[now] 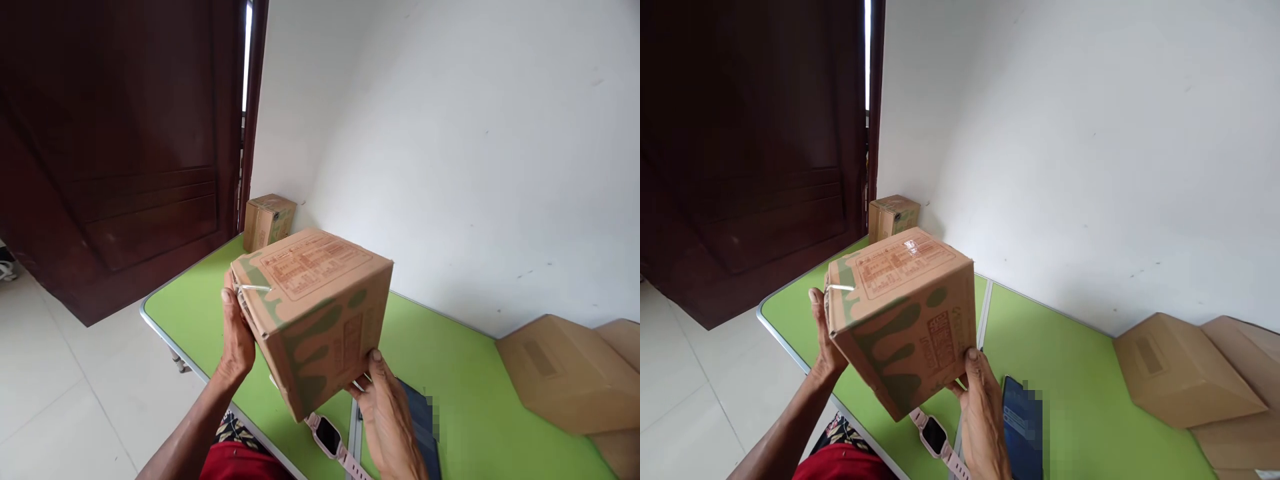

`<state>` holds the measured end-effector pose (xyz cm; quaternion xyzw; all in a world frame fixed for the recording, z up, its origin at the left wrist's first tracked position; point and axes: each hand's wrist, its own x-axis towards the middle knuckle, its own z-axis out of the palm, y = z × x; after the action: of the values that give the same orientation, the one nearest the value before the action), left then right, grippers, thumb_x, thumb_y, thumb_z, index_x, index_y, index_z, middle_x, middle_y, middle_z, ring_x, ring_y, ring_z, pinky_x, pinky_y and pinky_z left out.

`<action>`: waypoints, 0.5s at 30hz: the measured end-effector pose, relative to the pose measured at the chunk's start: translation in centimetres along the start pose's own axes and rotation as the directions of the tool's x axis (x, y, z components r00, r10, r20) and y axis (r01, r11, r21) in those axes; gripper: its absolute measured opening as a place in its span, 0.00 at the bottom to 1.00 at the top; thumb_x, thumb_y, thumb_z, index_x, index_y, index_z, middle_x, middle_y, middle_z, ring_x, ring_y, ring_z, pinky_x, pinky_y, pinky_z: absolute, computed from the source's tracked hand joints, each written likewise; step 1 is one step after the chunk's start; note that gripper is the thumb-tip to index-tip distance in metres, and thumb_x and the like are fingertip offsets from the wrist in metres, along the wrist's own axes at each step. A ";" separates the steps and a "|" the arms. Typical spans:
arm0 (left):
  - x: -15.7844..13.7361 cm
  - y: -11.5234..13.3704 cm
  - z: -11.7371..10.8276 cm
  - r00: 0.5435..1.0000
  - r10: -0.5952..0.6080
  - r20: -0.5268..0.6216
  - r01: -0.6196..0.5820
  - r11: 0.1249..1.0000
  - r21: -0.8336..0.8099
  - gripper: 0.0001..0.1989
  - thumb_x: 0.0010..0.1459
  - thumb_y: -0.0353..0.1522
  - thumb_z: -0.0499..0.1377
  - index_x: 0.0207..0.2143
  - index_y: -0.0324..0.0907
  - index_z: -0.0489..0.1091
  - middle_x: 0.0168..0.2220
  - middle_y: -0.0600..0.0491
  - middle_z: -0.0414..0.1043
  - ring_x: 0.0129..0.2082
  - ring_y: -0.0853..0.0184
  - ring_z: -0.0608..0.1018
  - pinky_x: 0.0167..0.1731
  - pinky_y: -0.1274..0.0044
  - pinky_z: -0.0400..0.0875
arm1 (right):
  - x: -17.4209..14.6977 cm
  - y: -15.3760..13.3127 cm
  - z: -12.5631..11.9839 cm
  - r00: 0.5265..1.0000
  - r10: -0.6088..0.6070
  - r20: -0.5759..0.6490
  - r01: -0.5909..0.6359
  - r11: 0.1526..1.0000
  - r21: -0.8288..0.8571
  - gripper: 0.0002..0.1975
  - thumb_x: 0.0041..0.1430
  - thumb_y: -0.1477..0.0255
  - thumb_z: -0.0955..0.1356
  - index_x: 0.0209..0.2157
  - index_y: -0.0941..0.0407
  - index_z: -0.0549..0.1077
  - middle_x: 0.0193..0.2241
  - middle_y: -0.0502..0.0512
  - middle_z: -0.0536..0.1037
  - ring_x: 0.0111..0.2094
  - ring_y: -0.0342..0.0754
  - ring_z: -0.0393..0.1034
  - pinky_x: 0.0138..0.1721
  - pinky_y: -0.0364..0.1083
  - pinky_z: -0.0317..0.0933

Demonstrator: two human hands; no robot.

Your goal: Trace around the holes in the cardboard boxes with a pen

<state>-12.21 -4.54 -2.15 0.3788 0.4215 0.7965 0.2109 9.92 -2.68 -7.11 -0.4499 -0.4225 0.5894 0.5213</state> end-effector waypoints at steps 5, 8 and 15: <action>1.5 1.9 -0.5 0.978 0.178 0.106 -0.188 0.978 0.096 0.39 0.72 0.59 0.51 0.78 0.57 0.53 0.78 0.49 0.57 0.76 0.48 0.62 0.74 0.56 0.57 | 0.6 -1.1 0.0 0.998 0.015 -0.056 -0.018 0.998 -0.052 0.32 0.56 0.39 0.75 0.45 0.52 0.84 0.47 0.58 0.87 0.48 0.60 0.81 0.41 0.53 0.78; 2.9 2.4 -2.0 0.971 0.172 0.164 -0.195 0.971 0.139 0.37 0.72 0.58 0.52 0.76 0.56 0.60 0.74 0.47 0.65 0.74 0.46 0.66 0.72 0.55 0.60 | 1.1 -2.4 -0.4 0.992 0.016 -0.127 -0.029 0.995 -0.101 0.36 0.51 0.36 0.76 0.46 0.52 0.84 0.48 0.60 0.86 0.50 0.62 0.80 0.42 0.55 0.79; 4.5 0.3 -4.3 0.989 -0.122 0.082 0.133 0.979 -0.155 0.36 0.60 0.63 0.63 0.56 0.46 0.80 0.54 0.46 0.83 0.62 0.44 0.79 0.61 0.57 0.77 | 0.3 -4.6 0.6 0.978 -0.206 -0.026 0.203 0.976 -0.073 0.34 0.60 0.38 0.72 0.58 0.44 0.80 0.61 0.58 0.81 0.64 0.64 0.72 0.59 0.60 0.72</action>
<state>-18.41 -4.00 -1.52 0.3612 0.3720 0.7984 0.3063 10.42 -1.94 -2.58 -0.4317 -0.4783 0.5099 0.5700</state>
